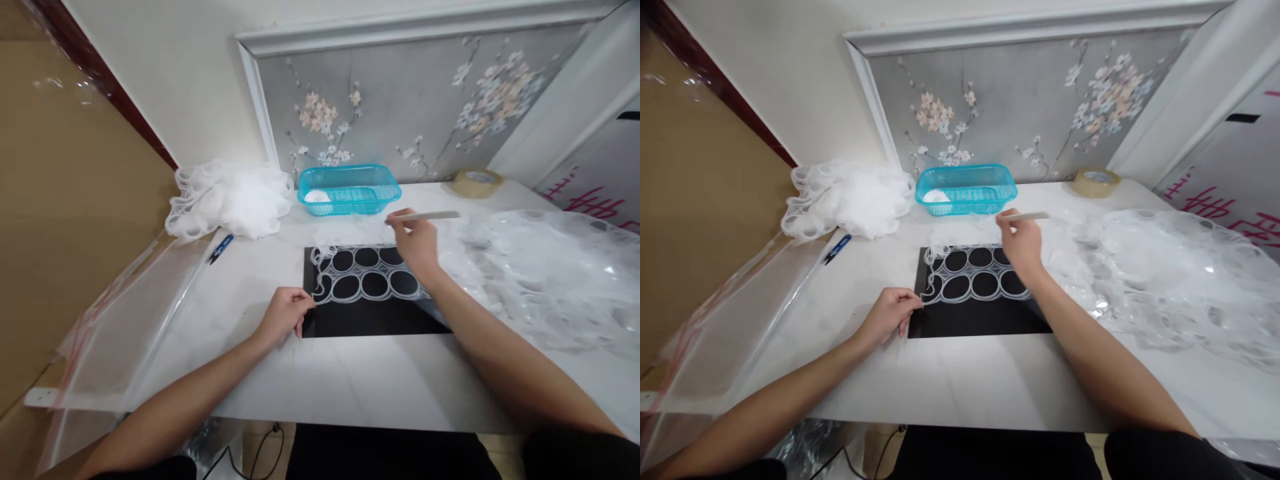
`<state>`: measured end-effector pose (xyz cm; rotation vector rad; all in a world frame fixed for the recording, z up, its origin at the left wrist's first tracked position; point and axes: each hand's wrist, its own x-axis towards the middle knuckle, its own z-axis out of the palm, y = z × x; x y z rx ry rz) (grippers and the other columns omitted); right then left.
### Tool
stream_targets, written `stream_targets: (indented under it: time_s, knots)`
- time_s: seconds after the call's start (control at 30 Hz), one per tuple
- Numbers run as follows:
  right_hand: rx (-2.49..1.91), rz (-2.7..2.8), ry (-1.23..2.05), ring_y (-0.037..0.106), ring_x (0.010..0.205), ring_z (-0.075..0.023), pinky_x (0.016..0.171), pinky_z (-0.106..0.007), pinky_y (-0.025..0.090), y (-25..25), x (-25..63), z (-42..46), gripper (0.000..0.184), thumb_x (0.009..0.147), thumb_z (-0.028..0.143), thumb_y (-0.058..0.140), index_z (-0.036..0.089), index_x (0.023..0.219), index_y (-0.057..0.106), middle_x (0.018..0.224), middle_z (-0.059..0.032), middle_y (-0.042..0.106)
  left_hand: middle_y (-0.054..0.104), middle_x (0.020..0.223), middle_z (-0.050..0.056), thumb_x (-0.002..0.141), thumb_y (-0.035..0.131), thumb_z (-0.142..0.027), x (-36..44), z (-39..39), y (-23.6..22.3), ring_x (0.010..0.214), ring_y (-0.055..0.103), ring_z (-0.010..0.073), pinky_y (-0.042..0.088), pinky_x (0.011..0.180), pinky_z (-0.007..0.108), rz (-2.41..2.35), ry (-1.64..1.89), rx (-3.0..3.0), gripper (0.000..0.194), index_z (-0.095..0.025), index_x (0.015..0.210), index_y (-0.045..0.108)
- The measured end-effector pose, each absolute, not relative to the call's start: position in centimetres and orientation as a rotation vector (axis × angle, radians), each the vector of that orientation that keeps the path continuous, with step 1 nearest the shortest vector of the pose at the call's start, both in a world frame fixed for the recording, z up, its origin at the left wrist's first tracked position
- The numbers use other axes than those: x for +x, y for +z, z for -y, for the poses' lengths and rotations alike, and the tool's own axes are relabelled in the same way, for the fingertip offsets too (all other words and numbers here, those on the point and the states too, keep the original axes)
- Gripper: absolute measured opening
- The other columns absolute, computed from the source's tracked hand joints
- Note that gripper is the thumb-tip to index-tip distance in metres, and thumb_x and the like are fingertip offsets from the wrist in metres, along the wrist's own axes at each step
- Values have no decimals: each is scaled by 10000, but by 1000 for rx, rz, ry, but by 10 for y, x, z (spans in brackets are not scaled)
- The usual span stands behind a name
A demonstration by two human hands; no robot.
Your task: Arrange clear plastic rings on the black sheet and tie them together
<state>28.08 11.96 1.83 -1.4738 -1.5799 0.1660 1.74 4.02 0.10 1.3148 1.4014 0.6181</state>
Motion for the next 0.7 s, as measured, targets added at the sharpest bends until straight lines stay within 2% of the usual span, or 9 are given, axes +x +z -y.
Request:
stream_targets:
  time_s: [0.1,0.2,0.27,0.37,0.47,0.53,0.7]
  knots:
    - [-1446,1429,434,634,774,-238,687,-341,447,19,300,-106,354,879,416,468,122,841,663,834,-110,697,385,355,-84,765,512,-284,13,-39,2,262,358,78,323,314,190,-1419,566,1471,191,-157,625,540]
    - [-1353,1572,707,638,722,-204,636,-300,452,11,289,-75,325,859,423,520,142,789,666,800,-77,702,427,432,-67,784,537,-311,14,-35,11,355,415,76,330,378,185,-1461,575,1702,223,-158,622,522]
    - [-1307,1643,825,623,631,-172,551,-267,436,5,276,-59,310,871,423,513,154,825,662,742,-50,703,501,548,-41,787,572,-334,20,-33,20,489,490,101,389,468,205,-1485,614,1893,187,-161,715,561]
    - [-1248,1717,941,591,548,-151,486,-250,407,-1,259,-52,307,882,417,505,161,814,661,677,-30,689,603,829,26,808,579,-320,35,-30,26,790,577,184,483,664,304,-1428,639,2188,177,-195,927,622]
    - [-1198,1778,964,646,723,-191,634,-282,470,-5,252,-54,229,855,354,565,174,772,679,772,-43,707,622,1030,63,850,542,-280,48,-25,19,1014,563,234,486,873,404,-1220,605,2445,179,-195,967,648]
    - [-1178,1795,964,655,838,-214,737,-309,481,-7,250,-54,193,850,322,576,182,778,688,852,-52,717,617,1123,96,889,500,-260,51,-19,10,1120,540,243,465,964,412,-1016,601,2700,221,-151,1030,631]
    - [-1174,1791,968,662,857,-214,781,-320,489,-11,251,-50,196,856,319,575,177,778,687,878,-62,720,590,1226,142,941,433,-281,46,-8,-5,1187,527,228,486,979,347,-804,536,3048,349,-64,1196,531]
